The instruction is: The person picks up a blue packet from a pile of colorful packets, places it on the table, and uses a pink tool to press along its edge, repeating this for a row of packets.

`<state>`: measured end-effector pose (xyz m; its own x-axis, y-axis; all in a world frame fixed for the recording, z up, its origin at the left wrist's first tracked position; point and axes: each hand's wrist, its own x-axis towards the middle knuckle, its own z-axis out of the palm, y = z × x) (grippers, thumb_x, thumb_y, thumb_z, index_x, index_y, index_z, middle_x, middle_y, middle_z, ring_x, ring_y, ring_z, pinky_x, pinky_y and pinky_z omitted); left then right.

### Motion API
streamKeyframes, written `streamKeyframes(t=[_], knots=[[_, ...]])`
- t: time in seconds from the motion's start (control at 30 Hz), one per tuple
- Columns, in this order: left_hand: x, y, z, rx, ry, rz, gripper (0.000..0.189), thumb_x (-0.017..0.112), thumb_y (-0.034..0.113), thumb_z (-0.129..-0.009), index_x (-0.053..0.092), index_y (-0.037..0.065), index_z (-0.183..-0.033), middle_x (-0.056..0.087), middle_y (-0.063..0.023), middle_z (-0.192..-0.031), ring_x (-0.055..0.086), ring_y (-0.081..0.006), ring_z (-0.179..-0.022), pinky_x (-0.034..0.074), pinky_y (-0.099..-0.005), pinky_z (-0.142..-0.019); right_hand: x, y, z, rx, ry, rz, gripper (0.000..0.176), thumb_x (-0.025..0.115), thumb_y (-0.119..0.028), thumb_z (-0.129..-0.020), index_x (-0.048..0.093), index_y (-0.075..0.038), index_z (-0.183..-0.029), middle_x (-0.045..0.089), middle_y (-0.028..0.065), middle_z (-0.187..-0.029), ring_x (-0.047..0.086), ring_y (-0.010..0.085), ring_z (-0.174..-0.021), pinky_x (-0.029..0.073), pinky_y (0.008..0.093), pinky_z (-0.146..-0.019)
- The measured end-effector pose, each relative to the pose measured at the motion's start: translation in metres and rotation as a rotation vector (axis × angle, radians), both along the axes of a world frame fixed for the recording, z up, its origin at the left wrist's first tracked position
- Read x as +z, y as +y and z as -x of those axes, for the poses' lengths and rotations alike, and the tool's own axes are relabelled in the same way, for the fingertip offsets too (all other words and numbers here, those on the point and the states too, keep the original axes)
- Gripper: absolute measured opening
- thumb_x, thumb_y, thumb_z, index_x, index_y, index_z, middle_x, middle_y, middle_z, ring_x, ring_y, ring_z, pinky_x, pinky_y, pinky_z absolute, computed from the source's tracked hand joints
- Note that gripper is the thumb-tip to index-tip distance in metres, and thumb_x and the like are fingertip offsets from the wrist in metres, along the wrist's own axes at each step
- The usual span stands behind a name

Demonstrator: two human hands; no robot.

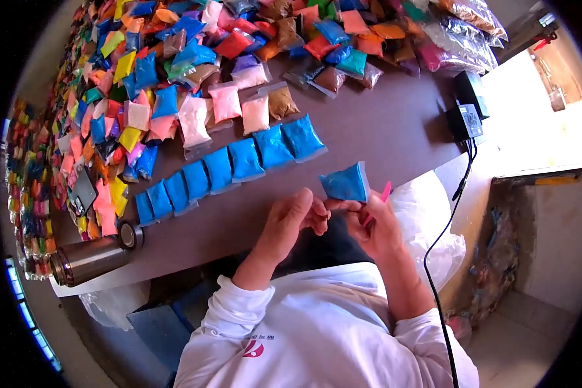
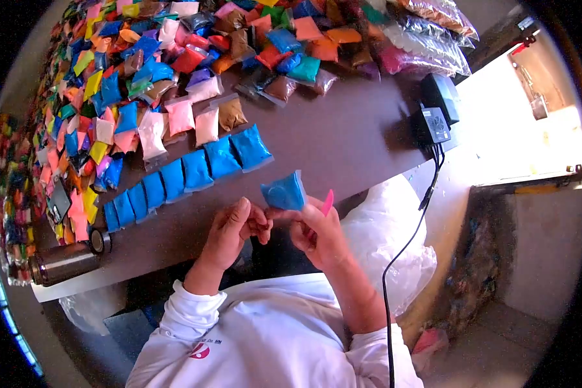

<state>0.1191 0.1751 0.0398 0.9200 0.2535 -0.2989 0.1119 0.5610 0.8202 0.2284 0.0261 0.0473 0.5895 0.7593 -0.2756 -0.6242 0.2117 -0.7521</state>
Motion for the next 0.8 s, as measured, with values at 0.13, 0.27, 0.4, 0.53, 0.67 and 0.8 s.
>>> streamKeyframes(t=[0.13,0.27,0.4,0.53,0.67,0.8], knots=[[0.001,-0.008,0.000,0.011,-0.005,-0.187,0.050,0.043,0.049,-0.094,0.059,0.003,-0.084,0.060,-0.0085,-0.079,0.059,-0.0130,-0.068,0.048,-0.0246,-0.064,-0.005,-0.012,-0.005,-0.003,0.063,0.147,0.039,0.048,-0.042,-0.094,0.057,-0.004,-0.087,0.066,0.0140,-0.079,0.036,0.0049,-0.038,0.023,0.0184,-0.035],[0.007,-0.011,-0.002,-0.085,0.008,-0.453,0.050,0.041,0.050,-0.094,0.059,0.004,-0.083,0.060,-0.0071,-0.073,0.059,-0.0139,-0.068,0.047,-0.0265,-0.064,0.003,-0.014,-0.008,0.042,0.095,0.151,0.042,0.049,-0.041,-0.094,0.059,-0.004,-0.078,0.061,0.0083,-0.062,0.040,0.0070,-0.040,0.026,0.0195,-0.036],[0.020,-0.022,-0.004,-0.058,0.063,-0.581,0.051,0.042,0.050,-0.094,0.059,0.004,-0.081,0.059,-0.0064,-0.070,0.057,-0.0130,-0.066,0.046,-0.0263,-0.063,-0.003,-0.017,-0.005,0.134,-0.038,0.190,0.043,0.048,-0.042,-0.095,0.059,-0.005,-0.074,0.052,0.0021,-0.054,0.038,0.0071,-0.040,0.027,0.0216,-0.037],[0.001,-0.035,0.004,-0.056,0.119,-0.301,0.051,0.043,0.050,-0.093,0.059,0.003,-0.083,0.059,-0.0072,-0.071,0.055,-0.0128,-0.062,0.045,-0.0263,-0.058,-0.004,-0.023,-0.008,0.247,-0.211,0.288,0.044,0.049,-0.043,-0.094,0.060,-0.005,-0.074,0.048,-0.0005,-0.053,0.039,0.0062,-0.042,0.028,0.0221,-0.040],[-0.019,-0.058,0.017,-0.010,0.203,-0.084,0.051,0.044,0.050,-0.093,0.058,0.002,-0.083,0.058,-0.0076,-0.073,0.054,-0.0131,-0.061,0.044,-0.0254,-0.055,-0.013,-0.030,-0.004,0.230,-0.234,0.353,0.040,0.052,-0.039,-0.094,0.059,-0.005,-0.075,0.046,-0.0042,-0.057,0.038,0.0043,-0.052,0.027,0.0217,-0.045],[-0.018,-0.066,0.016,-0.026,0.244,-0.145,0.051,0.045,0.050,-0.093,0.058,0.002,-0.082,0.059,-0.0071,-0.073,0.055,-0.0130,-0.065,0.045,-0.0256,-0.060,-0.017,-0.032,-0.002,0.169,-0.234,0.367,0.034,0.055,-0.032,-0.093,0.058,-0.004,-0.074,0.044,-0.0058,-0.062,0.036,0.0038,-0.056,0.026,0.0223,-0.047]])
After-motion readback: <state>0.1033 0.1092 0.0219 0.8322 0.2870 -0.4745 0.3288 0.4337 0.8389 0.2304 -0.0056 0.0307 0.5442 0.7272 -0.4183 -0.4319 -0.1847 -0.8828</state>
